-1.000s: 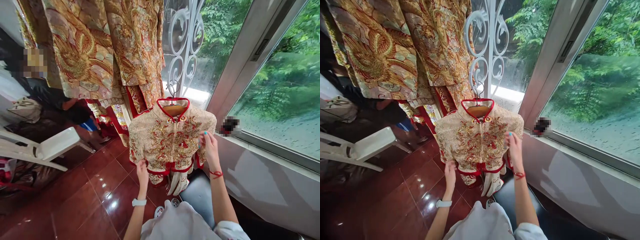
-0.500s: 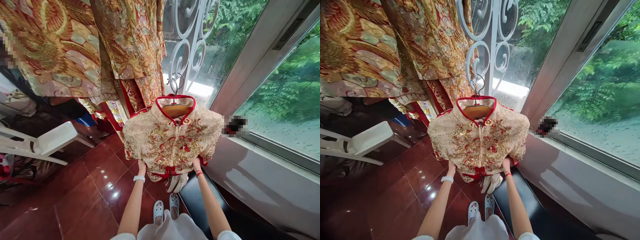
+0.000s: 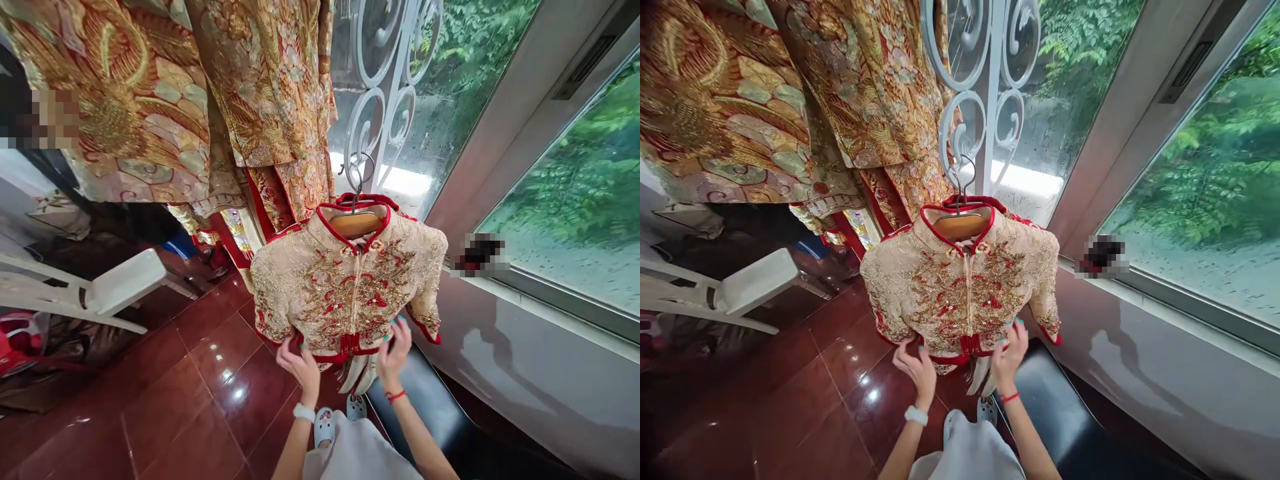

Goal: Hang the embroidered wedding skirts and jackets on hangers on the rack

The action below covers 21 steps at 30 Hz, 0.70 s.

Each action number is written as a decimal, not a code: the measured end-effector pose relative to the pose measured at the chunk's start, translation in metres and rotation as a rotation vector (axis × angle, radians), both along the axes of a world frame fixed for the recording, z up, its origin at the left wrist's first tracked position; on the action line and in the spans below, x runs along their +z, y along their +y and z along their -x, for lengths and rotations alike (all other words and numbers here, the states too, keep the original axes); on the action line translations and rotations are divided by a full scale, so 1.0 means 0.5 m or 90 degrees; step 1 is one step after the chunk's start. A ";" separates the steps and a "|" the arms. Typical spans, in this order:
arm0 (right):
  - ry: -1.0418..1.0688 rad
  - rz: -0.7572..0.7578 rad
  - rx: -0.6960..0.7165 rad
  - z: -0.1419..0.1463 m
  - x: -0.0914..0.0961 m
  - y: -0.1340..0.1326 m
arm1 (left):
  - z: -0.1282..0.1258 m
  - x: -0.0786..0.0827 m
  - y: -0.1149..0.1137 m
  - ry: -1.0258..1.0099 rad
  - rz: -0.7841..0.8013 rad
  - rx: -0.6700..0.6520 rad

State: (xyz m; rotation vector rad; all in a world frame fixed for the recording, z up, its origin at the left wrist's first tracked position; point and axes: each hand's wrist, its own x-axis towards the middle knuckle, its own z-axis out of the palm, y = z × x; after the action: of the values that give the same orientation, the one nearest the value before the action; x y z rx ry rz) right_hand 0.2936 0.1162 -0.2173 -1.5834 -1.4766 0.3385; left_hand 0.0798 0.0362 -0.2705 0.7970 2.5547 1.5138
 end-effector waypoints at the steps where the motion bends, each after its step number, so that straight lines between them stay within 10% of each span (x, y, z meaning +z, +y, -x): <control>1: -0.080 -0.037 0.094 0.026 0.008 0.000 | -0.018 0.010 -0.002 0.097 -0.028 -0.111; 4: -0.279 0.014 0.293 0.107 0.053 0.058 | -0.040 0.063 0.048 0.285 0.020 -0.407; 7: -0.348 0.046 0.308 0.145 0.081 0.117 | -0.028 0.116 0.113 0.318 0.094 -0.471; 12: -0.269 0.047 0.191 0.048 -0.016 0.017 | 0.003 0.082 0.032 0.205 -0.020 -0.330; 17: -0.023 0.315 0.267 -0.097 -0.172 -0.139 | 0.065 0.012 -0.080 -0.178 0.005 -0.223; 21: 0.215 0.306 0.086 -0.138 -0.178 -0.076 | 0.127 0.025 -0.027 -0.294 0.019 -0.217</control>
State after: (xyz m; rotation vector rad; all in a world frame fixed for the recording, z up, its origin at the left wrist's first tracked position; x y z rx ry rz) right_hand 0.3624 0.0782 -0.3065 -1.6870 -1.2960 1.0496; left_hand 0.0163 0.0225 -0.2579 0.7290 1.9887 1.3571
